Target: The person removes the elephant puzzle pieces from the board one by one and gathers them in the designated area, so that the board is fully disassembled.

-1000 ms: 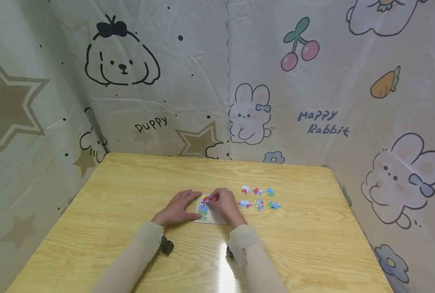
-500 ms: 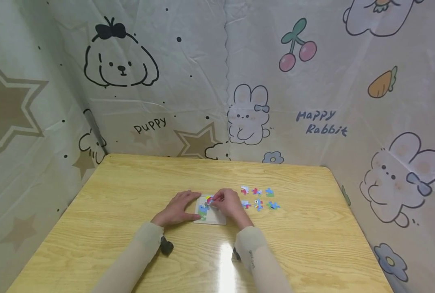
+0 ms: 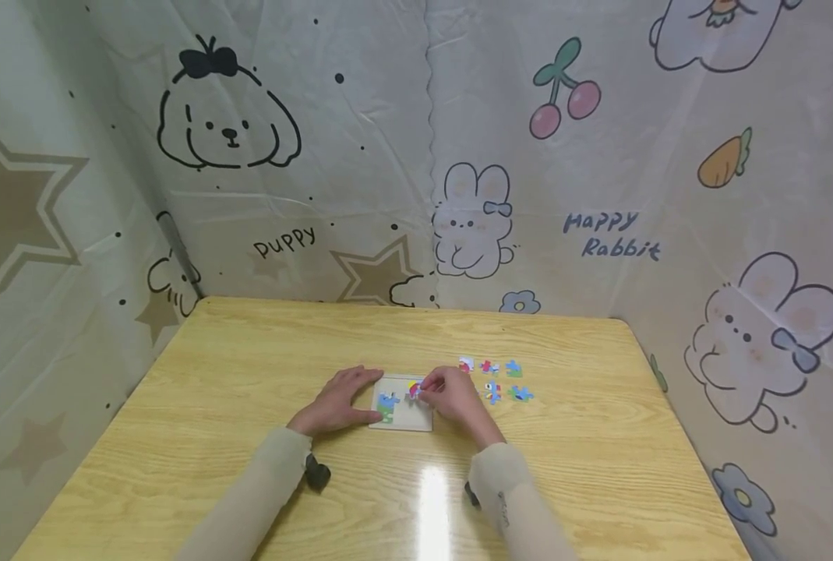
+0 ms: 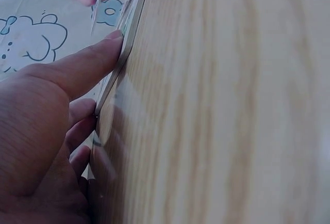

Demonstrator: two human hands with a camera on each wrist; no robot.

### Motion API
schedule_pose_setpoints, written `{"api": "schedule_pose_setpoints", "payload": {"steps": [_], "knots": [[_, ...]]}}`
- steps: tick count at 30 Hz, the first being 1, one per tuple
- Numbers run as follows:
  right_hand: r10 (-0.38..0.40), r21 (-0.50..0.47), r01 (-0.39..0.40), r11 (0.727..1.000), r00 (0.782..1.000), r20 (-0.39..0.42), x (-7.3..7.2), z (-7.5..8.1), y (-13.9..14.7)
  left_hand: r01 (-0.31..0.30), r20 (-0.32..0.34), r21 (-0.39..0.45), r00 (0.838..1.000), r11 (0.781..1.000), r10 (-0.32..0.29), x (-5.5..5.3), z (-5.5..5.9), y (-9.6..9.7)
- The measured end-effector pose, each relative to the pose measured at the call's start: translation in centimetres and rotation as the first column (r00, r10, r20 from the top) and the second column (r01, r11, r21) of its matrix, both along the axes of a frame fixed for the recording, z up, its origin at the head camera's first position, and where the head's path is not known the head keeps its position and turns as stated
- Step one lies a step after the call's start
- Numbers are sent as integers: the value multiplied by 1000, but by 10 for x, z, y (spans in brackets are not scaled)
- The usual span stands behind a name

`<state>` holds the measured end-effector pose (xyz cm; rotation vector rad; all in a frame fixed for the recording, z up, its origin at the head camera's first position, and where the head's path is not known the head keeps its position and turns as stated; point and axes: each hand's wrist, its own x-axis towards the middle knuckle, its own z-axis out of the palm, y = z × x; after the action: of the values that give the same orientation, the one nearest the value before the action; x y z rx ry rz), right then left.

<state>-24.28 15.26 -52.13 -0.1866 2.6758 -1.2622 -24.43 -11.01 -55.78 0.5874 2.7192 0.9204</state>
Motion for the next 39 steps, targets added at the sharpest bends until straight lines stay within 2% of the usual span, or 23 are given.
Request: {"api": "schedule_pose_setpoints", "payload": {"steps": [10,16,24,32,39], "knots": [[5,22,-5,1000,1000,-8,16,2,27,14,-9,4,1000,1000,-14,4,0,-2],[11,49,-9,999,999,-36,22,-2,43,21,-26,27,999,999,-20,4,-1,-3],[29,76,-27,997,999,-21,32,-6,61,26,-39,32,999,999,-25,3,0,-2],[68,96,-64,993,997,-38,40,-4,75,13,2,8,1000,1000,-13,2,2,-1],[78,86,-78,993,997,-3,44,-2,79,14,-11,7,1000,1000,-14,3,2,-2]]}}
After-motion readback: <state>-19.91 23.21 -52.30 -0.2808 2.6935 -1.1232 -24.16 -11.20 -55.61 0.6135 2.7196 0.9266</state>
